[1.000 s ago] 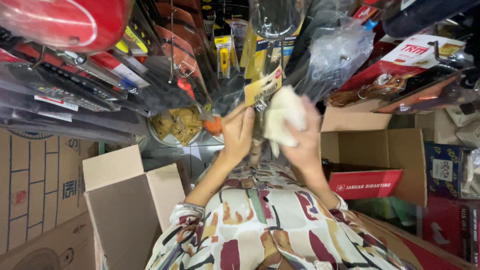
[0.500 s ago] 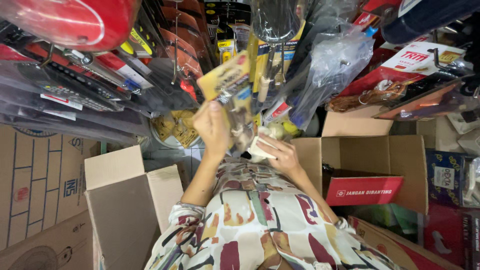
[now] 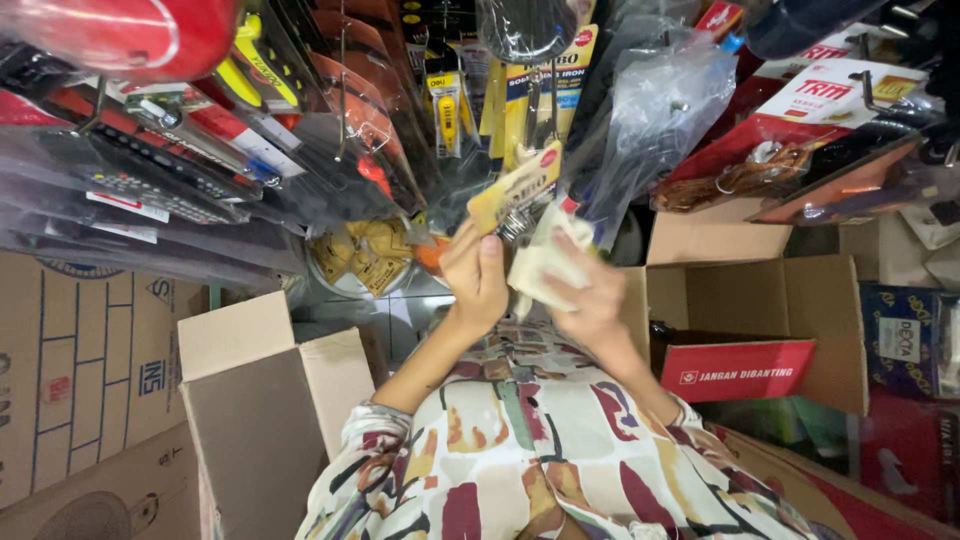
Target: The person wipes various packaged hardware items, including soldering irons and tools, with a cloth and organizes them into cardboard boxes.
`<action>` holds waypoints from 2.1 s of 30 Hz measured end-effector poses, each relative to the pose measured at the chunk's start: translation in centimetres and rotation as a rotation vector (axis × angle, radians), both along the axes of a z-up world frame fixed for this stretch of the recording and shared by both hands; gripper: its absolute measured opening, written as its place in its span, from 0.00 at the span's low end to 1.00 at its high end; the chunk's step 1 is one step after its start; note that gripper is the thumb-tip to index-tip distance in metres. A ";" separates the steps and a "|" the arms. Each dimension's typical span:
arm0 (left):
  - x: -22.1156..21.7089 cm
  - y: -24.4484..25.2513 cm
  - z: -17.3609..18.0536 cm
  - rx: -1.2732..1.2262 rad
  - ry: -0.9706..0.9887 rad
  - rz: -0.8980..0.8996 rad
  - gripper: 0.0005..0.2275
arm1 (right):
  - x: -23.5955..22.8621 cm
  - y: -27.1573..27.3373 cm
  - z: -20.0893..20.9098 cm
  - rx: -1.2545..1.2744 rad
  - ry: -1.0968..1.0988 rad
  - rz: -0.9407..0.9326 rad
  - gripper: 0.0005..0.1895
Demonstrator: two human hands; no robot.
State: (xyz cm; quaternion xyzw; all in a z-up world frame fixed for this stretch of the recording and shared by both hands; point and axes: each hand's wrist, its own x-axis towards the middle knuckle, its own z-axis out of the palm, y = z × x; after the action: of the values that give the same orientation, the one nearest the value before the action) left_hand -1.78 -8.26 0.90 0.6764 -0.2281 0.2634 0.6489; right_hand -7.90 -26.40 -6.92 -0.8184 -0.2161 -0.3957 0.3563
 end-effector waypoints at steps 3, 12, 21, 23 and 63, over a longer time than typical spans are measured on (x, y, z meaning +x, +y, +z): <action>0.7 0.1 -0.2 -0.034 -0.106 0.039 0.19 | -0.7 2.3 -2.8 -0.134 0.022 0.040 0.22; 1.5 4.6 -1.7 -0.105 0.087 0.290 0.25 | -1.6 -4.2 -8.7 0.114 0.643 0.145 0.19; 2.1 -0.3 -1.9 0.081 0.321 -0.081 0.21 | 0.8 -4.2 5.7 0.779 0.471 0.233 0.21; 2.8 -1.2 -1.7 0.108 0.286 -0.084 0.20 | 2.9 -3.3 5.8 0.637 0.449 0.209 0.17; 12.4 -4.5 -6.1 0.084 0.155 0.029 0.16 | 13.0 1.3 2.4 0.778 0.442 -0.042 0.21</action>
State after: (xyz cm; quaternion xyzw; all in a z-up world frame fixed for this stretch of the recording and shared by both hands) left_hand 10.61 -12.73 -5.17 0.7244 -0.1785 0.2099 0.6320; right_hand 5.10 -25.13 -4.52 -0.6926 0.0469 -0.2703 0.6671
